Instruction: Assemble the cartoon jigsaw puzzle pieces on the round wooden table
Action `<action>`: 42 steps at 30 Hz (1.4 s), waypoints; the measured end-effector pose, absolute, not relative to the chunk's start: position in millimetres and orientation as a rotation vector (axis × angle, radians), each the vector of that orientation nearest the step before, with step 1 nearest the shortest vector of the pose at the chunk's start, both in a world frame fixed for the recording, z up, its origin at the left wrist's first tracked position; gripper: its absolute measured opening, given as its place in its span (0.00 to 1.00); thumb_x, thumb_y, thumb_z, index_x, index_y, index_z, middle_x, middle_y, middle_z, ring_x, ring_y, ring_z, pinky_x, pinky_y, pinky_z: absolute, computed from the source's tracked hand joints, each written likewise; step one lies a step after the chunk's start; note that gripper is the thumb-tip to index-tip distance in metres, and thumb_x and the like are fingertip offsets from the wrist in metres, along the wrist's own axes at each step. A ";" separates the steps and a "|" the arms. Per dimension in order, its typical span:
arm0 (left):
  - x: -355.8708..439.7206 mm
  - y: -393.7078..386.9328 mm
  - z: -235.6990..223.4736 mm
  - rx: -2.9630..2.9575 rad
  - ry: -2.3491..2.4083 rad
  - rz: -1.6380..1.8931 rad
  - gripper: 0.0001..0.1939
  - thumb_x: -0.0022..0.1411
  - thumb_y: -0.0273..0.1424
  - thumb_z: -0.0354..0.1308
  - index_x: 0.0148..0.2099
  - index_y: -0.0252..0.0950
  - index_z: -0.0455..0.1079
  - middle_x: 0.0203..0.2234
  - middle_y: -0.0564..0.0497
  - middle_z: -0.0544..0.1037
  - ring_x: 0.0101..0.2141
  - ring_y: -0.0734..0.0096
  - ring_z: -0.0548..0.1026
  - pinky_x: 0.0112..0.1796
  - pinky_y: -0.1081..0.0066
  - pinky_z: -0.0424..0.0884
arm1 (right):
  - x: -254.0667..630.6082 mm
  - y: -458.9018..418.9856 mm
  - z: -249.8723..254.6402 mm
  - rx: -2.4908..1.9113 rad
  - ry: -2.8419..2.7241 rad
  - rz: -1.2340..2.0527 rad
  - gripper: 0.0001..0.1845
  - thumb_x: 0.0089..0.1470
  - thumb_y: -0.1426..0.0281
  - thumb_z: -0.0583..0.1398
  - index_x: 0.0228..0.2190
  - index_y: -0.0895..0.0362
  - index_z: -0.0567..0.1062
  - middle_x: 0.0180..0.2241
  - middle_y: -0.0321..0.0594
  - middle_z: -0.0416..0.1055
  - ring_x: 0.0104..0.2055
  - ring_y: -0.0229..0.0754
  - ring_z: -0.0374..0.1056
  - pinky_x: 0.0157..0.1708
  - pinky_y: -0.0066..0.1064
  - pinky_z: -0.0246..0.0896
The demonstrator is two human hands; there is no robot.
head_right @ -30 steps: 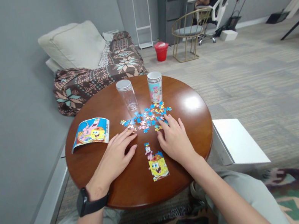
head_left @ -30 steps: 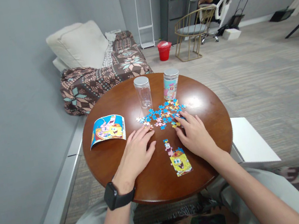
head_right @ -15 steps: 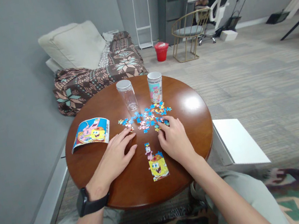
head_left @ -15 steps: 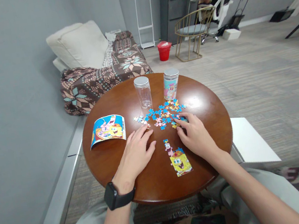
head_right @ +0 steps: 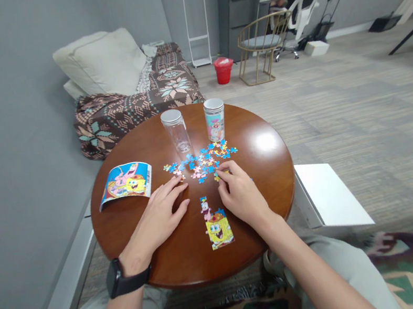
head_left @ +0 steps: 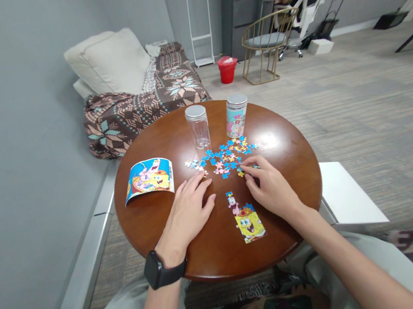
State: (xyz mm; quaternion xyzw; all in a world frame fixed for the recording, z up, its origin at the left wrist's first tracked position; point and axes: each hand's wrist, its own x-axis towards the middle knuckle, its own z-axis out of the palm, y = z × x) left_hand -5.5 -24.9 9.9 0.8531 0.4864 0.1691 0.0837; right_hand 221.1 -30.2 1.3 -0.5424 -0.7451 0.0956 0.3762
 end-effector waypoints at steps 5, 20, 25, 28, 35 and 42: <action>-5.4 -25.0 9.7 2.547 1.459 0.497 0.18 0.69 0.33 0.51 0.59 0.36 0.70 0.63 0.41 0.69 0.64 0.56 0.65 0.64 0.51 0.60 | 223.5 -28.9 2.3 -1.252 -1.841 0.298 0.15 0.60 0.72 0.55 0.40 0.54 0.81 0.43 0.46 0.75 0.44 0.46 0.74 0.44 0.40 0.74; -4.9 -25.2 10.8 2.538 1.454 0.493 0.18 0.69 0.33 0.52 0.59 0.36 0.69 0.63 0.41 0.68 0.64 0.57 0.65 0.64 0.52 0.60 | 224.2 -29.9 5.0 -1.247 -1.703 0.417 0.11 0.54 0.74 0.56 0.38 0.55 0.75 0.35 0.40 0.75 0.32 0.40 0.71 0.33 0.33 0.71; -4.6 -25.0 10.2 2.528 1.461 0.488 0.18 0.69 0.32 0.52 0.59 0.35 0.69 0.63 0.42 0.68 0.64 0.57 0.64 0.65 0.53 0.59 | 225.1 -27.6 2.1 -1.234 -1.594 0.569 0.08 0.53 0.70 0.60 0.38 0.55 0.73 0.32 0.39 0.75 0.32 0.40 0.72 0.35 0.33 0.71; -4.7 -25.0 9.6 2.528 1.460 0.494 0.18 0.70 0.33 0.52 0.59 0.35 0.69 0.63 0.41 0.68 0.64 0.57 0.64 0.65 0.52 0.59 | 226.8 -25.1 -0.9 -1.200 -1.510 0.684 0.10 0.53 0.67 0.62 0.38 0.54 0.70 0.31 0.38 0.74 0.33 0.40 0.73 0.34 0.32 0.71; -4.3 -25.2 10.2 2.529 1.458 0.491 0.18 0.69 0.32 0.52 0.59 0.35 0.69 0.63 0.42 0.68 0.64 0.58 0.65 0.65 0.53 0.59 | 228.0 -23.7 -3.4 -1.182 -1.449 0.798 0.16 0.53 0.62 0.64 0.40 0.53 0.68 0.35 0.38 0.74 0.32 0.39 0.74 0.31 0.31 0.69; -4.9 -24.7 9.6 2.536 1.456 0.489 0.18 0.69 0.33 0.52 0.59 0.35 0.69 0.63 0.41 0.69 0.64 0.57 0.65 0.64 0.52 0.60 | 227.6 -25.3 0.7 -1.178 -1.485 0.756 0.13 0.53 0.64 0.64 0.39 0.53 0.69 0.33 0.39 0.76 0.32 0.40 0.74 0.30 0.31 0.69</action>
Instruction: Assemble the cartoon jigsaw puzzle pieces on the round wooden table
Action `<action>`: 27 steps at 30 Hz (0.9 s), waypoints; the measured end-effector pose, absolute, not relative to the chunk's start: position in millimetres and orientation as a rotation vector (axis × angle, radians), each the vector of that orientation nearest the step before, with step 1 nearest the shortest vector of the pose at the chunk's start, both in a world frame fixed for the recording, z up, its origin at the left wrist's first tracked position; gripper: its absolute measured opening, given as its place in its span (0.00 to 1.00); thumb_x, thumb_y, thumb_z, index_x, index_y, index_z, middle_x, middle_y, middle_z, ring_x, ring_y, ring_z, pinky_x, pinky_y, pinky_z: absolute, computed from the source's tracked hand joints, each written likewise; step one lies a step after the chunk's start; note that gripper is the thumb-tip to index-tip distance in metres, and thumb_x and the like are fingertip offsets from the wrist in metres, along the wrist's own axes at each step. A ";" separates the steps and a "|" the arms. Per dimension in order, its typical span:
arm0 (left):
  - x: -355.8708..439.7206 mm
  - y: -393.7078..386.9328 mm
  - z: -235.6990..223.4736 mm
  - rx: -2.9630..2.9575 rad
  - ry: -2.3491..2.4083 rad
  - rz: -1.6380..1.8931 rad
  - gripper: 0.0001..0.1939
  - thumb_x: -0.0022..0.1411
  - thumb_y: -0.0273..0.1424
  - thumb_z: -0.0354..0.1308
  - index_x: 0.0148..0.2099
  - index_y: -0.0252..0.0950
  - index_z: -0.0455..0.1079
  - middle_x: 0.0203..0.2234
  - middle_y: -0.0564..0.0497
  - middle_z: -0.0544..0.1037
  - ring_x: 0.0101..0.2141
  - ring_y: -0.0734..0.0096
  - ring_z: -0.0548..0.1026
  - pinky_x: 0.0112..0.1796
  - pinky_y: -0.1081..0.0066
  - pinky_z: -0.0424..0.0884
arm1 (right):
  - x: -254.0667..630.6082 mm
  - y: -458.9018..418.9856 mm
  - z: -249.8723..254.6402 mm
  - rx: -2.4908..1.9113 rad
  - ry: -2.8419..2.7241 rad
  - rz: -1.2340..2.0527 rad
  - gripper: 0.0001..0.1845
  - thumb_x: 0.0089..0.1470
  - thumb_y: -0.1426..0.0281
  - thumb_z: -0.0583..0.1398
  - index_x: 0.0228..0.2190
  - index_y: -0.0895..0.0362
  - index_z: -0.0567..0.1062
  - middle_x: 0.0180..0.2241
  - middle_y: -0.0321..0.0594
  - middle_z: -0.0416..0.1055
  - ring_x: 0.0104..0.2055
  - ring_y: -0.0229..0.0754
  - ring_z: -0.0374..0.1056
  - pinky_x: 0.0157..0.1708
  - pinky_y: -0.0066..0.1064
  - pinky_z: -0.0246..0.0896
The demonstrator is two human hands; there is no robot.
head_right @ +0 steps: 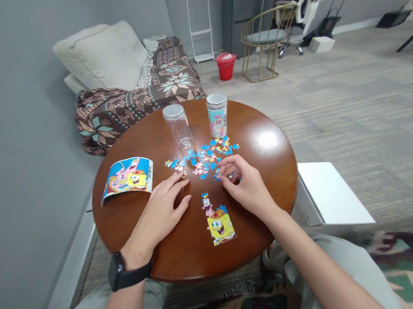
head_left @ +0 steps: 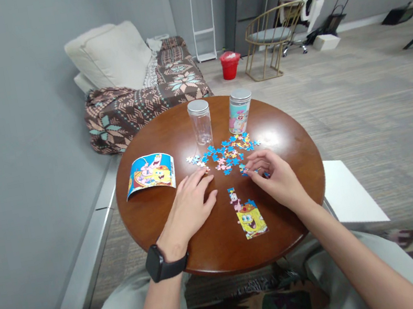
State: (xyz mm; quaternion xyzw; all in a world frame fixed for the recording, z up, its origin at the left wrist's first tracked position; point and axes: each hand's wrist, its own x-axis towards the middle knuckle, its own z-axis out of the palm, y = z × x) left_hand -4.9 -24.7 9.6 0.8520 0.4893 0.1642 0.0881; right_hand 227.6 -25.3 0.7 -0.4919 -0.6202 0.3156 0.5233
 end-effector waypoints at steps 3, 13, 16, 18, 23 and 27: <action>-5.1 -24.6 9.5 2.542 1.457 0.484 0.18 0.70 0.33 0.52 0.59 0.35 0.69 0.63 0.41 0.68 0.64 0.57 0.65 0.64 0.52 0.60 | 226.6 -27.3 3.0 -1.180 -1.564 0.747 0.10 0.53 0.66 0.62 0.38 0.54 0.71 0.31 0.40 0.77 0.31 0.41 0.74 0.29 0.31 0.68; -4.8 -24.8 8.6 2.548 1.455 0.513 0.18 0.69 0.33 0.52 0.58 0.37 0.69 0.63 0.43 0.69 0.64 0.58 0.65 0.64 0.53 0.61 | 225.9 -28.4 -1.4 -1.263 -1.838 0.491 0.06 0.53 0.75 0.57 0.32 0.54 0.74 0.30 0.38 0.75 0.31 0.40 0.71 0.33 0.32 0.68; -5.0 -24.8 8.8 2.544 1.454 0.511 0.18 0.69 0.33 0.51 0.58 0.37 0.69 0.63 0.43 0.69 0.64 0.58 0.65 0.64 0.53 0.60 | 226.2 -28.2 -2.4 -1.259 -1.869 0.457 0.07 0.53 0.76 0.57 0.32 0.54 0.74 0.31 0.38 0.75 0.33 0.40 0.71 0.36 0.33 0.67; -5.0 -24.9 9.3 2.545 1.457 0.500 0.18 0.69 0.33 0.51 0.58 0.36 0.69 0.63 0.43 0.69 0.64 0.58 0.65 0.64 0.53 0.60 | 225.2 -28.3 -2.6 -1.264 -1.851 0.454 0.06 0.54 0.76 0.57 0.32 0.54 0.74 0.31 0.39 0.75 0.33 0.40 0.71 0.36 0.33 0.67; -5.3 -24.7 9.6 2.560 1.460 0.483 0.18 0.70 0.34 0.51 0.59 0.35 0.69 0.62 0.42 0.69 0.63 0.57 0.65 0.64 0.52 0.61 | 226.9 -28.8 3.7 -1.265 -1.694 0.495 0.03 0.55 0.71 0.59 0.31 0.55 0.74 0.30 0.38 0.75 0.29 0.38 0.69 0.29 0.30 0.63; -7.0 -23.7 7.7 2.569 1.452 0.502 0.19 0.70 0.34 0.50 0.59 0.36 0.69 0.62 0.42 0.69 0.63 0.57 0.66 0.63 0.52 0.62 | 249.0 -25.0 10.6 -1.381 -1.506 0.432 0.06 0.53 0.66 0.61 0.31 0.55 0.76 0.27 0.38 0.74 0.25 0.38 0.66 0.27 0.30 0.61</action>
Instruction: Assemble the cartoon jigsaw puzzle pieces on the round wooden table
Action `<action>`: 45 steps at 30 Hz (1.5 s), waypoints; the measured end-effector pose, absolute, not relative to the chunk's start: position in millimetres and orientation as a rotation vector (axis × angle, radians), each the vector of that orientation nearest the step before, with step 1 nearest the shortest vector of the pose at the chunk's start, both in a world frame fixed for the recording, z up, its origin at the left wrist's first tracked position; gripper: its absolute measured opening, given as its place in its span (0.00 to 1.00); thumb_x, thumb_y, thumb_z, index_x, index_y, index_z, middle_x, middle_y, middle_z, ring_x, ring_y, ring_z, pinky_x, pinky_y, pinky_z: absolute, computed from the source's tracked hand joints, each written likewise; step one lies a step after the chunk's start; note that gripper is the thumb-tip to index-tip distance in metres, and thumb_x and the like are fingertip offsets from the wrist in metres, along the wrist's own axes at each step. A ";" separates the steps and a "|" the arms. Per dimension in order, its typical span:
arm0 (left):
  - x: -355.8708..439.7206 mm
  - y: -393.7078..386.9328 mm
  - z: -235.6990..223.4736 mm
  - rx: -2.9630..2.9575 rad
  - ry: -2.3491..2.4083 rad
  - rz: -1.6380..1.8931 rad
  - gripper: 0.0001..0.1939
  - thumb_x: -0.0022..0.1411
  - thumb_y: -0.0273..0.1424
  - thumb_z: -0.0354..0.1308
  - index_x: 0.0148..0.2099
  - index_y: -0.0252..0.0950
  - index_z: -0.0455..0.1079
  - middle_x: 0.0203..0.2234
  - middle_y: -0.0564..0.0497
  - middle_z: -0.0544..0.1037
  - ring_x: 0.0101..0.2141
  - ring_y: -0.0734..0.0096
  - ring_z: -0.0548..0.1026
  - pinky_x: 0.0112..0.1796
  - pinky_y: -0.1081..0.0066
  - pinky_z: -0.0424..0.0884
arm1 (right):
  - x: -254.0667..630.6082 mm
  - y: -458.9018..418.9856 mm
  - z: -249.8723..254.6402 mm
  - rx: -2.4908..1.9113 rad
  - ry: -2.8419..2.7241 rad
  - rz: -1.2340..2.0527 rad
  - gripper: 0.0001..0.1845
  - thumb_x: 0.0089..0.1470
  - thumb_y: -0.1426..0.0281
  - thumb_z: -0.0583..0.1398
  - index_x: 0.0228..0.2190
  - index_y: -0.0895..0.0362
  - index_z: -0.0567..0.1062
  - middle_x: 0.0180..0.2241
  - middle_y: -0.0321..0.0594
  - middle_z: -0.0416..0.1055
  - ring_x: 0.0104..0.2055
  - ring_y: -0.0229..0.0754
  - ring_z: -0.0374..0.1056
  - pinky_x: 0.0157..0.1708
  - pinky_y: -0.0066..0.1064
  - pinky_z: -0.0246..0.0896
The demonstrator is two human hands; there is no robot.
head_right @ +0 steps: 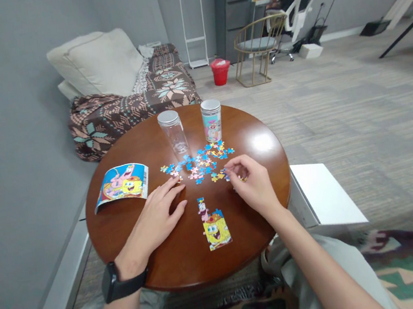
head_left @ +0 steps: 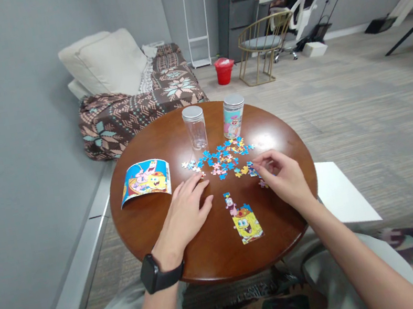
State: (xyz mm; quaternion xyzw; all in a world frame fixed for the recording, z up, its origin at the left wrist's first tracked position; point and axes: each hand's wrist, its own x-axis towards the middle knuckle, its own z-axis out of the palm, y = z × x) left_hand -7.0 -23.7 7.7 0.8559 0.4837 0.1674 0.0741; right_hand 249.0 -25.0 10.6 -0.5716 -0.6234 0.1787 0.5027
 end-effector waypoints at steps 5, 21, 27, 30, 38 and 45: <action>-8.7 -21.2 5.0 2.585 1.444 0.508 0.19 0.70 0.35 0.49 0.58 0.35 0.70 0.62 0.41 0.69 0.62 0.55 0.67 0.63 0.51 0.62 | 284.2 -16.5 4.8 -1.571 -1.374 0.345 0.09 0.49 0.64 0.62 0.30 0.56 0.76 0.26 0.39 0.75 0.26 0.40 0.67 0.31 0.33 0.65; -13.3 -14.2 0.9 2.564 1.359 0.580 0.19 0.70 0.38 0.49 0.57 0.38 0.71 0.59 0.43 0.74 0.60 0.56 0.71 0.61 0.48 0.65 | 288.5 -21.8 -0.5 -1.635 -1.468 0.241 0.10 0.48 0.75 0.53 0.29 0.54 0.74 0.28 0.38 0.76 0.29 0.42 0.70 0.34 0.33 0.63; -12.2 -14.3 3.8 2.534 1.259 0.640 0.19 0.69 0.38 0.50 0.55 0.39 0.74 0.55 0.45 0.78 0.57 0.57 0.74 0.60 0.52 0.69 | 288.8 -27.7 2.5 -1.651 -1.423 0.422 0.14 0.47 0.77 0.50 0.27 0.54 0.74 0.23 0.34 0.76 0.28 0.41 0.73 0.35 0.32 0.63; -10.9 -16.9 4.8 2.548 1.215 0.623 0.17 0.68 0.37 0.52 0.53 0.40 0.75 0.55 0.46 0.77 0.59 0.57 0.72 0.61 0.51 0.67 | 288.1 -27.6 3.3 -1.621 -1.434 0.499 0.14 0.46 0.78 0.50 0.27 0.54 0.74 0.22 0.33 0.77 0.27 0.41 0.72 0.35 0.31 0.64; -9.0 -23.2 5.2 2.567 1.220 0.582 0.17 0.68 0.34 0.51 0.55 0.38 0.74 0.59 0.44 0.74 0.60 0.58 0.71 0.61 0.52 0.67 | 285.0 -30.4 7.6 -1.449 -1.653 0.569 0.17 0.43 0.81 0.49 0.29 0.55 0.75 0.24 0.33 0.78 0.28 0.39 0.74 0.35 0.30 0.66; -9.5 -20.2 5.5 2.540 1.361 0.659 0.17 0.68 0.31 0.51 0.55 0.36 0.73 0.59 0.43 0.74 0.59 0.58 0.72 0.60 0.54 0.68 | 284.0 -33.1 5.4 -1.354 -1.859 0.428 0.16 0.48 0.80 0.51 0.31 0.54 0.77 0.30 0.37 0.79 0.32 0.42 0.75 0.36 0.33 0.69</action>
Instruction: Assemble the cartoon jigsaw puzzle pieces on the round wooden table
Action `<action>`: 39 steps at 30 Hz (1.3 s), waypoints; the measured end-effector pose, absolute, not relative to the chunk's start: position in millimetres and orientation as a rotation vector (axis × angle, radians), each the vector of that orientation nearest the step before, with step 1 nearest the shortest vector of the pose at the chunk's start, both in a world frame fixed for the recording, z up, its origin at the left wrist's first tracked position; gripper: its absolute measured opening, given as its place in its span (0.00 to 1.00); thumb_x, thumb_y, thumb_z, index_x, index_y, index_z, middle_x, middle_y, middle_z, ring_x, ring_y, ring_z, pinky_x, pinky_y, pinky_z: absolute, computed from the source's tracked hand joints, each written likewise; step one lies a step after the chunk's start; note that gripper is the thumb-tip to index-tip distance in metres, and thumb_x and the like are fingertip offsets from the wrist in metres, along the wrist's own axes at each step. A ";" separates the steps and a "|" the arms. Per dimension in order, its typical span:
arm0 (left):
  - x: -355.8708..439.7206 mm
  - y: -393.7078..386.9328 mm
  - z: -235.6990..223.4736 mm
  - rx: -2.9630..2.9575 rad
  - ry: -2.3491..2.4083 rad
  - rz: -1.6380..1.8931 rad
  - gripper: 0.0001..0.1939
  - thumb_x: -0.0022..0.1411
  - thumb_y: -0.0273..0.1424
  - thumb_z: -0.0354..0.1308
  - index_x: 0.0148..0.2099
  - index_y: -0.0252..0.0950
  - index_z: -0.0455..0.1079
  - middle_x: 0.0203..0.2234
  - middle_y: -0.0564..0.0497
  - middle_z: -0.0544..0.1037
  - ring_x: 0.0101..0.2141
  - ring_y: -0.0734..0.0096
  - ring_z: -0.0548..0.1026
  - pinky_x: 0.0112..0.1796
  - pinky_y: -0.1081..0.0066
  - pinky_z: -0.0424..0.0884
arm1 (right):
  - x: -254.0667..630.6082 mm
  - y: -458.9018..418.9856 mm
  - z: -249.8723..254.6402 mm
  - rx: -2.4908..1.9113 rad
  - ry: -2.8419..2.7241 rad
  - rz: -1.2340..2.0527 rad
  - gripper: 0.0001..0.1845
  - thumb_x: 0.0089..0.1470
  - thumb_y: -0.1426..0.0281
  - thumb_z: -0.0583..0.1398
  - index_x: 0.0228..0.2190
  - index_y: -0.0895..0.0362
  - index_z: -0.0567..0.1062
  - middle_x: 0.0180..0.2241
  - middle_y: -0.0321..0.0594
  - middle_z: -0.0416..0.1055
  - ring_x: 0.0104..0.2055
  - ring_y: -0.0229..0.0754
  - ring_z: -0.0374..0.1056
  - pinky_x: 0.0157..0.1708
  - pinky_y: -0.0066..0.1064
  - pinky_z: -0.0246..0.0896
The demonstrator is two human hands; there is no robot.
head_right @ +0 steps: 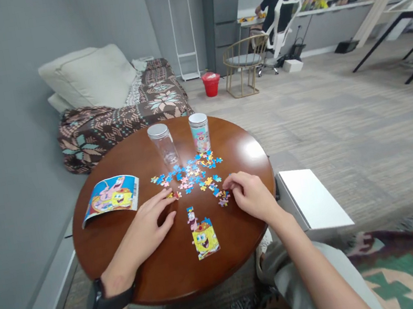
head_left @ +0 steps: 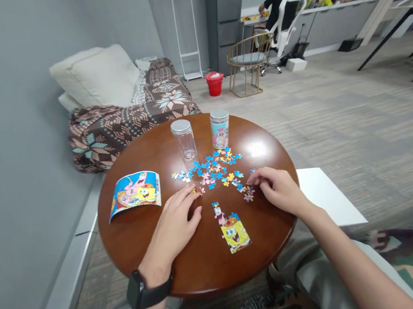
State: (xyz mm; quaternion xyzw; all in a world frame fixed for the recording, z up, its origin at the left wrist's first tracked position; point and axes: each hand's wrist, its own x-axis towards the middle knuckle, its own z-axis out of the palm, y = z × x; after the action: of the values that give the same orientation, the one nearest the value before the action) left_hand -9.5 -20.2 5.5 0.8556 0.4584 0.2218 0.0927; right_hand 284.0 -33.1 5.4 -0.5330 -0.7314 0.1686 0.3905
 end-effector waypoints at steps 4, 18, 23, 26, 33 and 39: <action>-10.2 -20.9 4.3 2.533 1.456 0.682 0.16 0.68 0.30 0.51 0.53 0.37 0.75 0.56 0.43 0.76 0.56 0.58 0.74 0.59 0.55 0.69 | 281.8 -34.8 7.1 -1.207 -1.978 0.393 0.15 0.50 0.80 0.53 0.28 0.54 0.77 0.39 0.42 0.78 0.43 0.45 0.75 0.44 0.38 0.70; -7.4 -25.0 10.7 2.511 1.513 0.714 0.14 0.65 0.28 0.53 0.51 0.37 0.74 0.46 0.44 0.75 0.47 0.59 0.75 0.52 0.56 0.73 | 284.1 -34.4 5.4 -1.103 -2.158 0.346 0.22 0.52 0.80 0.54 0.34 0.48 0.85 0.44 0.42 0.74 0.45 0.45 0.72 0.48 0.43 0.72; -5.7 -26.0 10.7 2.545 1.368 0.664 0.17 0.65 0.28 0.54 0.55 0.39 0.73 0.54 0.45 0.75 0.55 0.58 0.73 0.58 0.55 0.70 | 283.6 -33.9 3.7 -1.126 -2.141 0.321 0.22 0.52 0.80 0.54 0.36 0.49 0.84 0.45 0.43 0.74 0.46 0.46 0.72 0.48 0.44 0.72; -4.3 -27.2 9.7 2.565 1.304 0.605 0.18 0.66 0.29 0.53 0.56 0.38 0.73 0.57 0.45 0.74 0.60 0.57 0.69 0.62 0.53 0.65 | 284.3 -33.6 2.7 -1.124 -2.145 0.318 0.22 0.52 0.80 0.54 0.35 0.49 0.84 0.45 0.43 0.74 0.45 0.46 0.72 0.48 0.44 0.72; -3.0 -26.9 13.8 2.550 1.356 0.625 0.15 0.67 0.28 0.52 0.52 0.37 0.75 0.51 0.44 0.76 0.52 0.58 0.74 0.56 0.55 0.71 | 284.1 -33.8 2.2 -1.119 -2.151 0.298 0.21 0.53 0.80 0.54 0.34 0.50 0.84 0.45 0.44 0.74 0.44 0.45 0.72 0.47 0.43 0.72; -3.2 -27.5 14.0 2.554 1.386 0.656 0.14 0.66 0.27 0.53 0.50 0.38 0.76 0.46 0.45 0.75 0.48 0.60 0.74 0.53 0.56 0.72 | 284.8 -33.4 1.3 -1.116 -2.156 0.298 0.21 0.53 0.80 0.54 0.34 0.51 0.84 0.44 0.43 0.74 0.44 0.45 0.72 0.47 0.42 0.71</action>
State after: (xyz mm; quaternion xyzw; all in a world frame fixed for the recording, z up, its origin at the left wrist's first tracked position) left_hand -3.2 -27.5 14.0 0.8544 0.4639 0.2195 0.0813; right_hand 284.8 -33.4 1.3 -0.4289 -0.8287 0.1144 0.3409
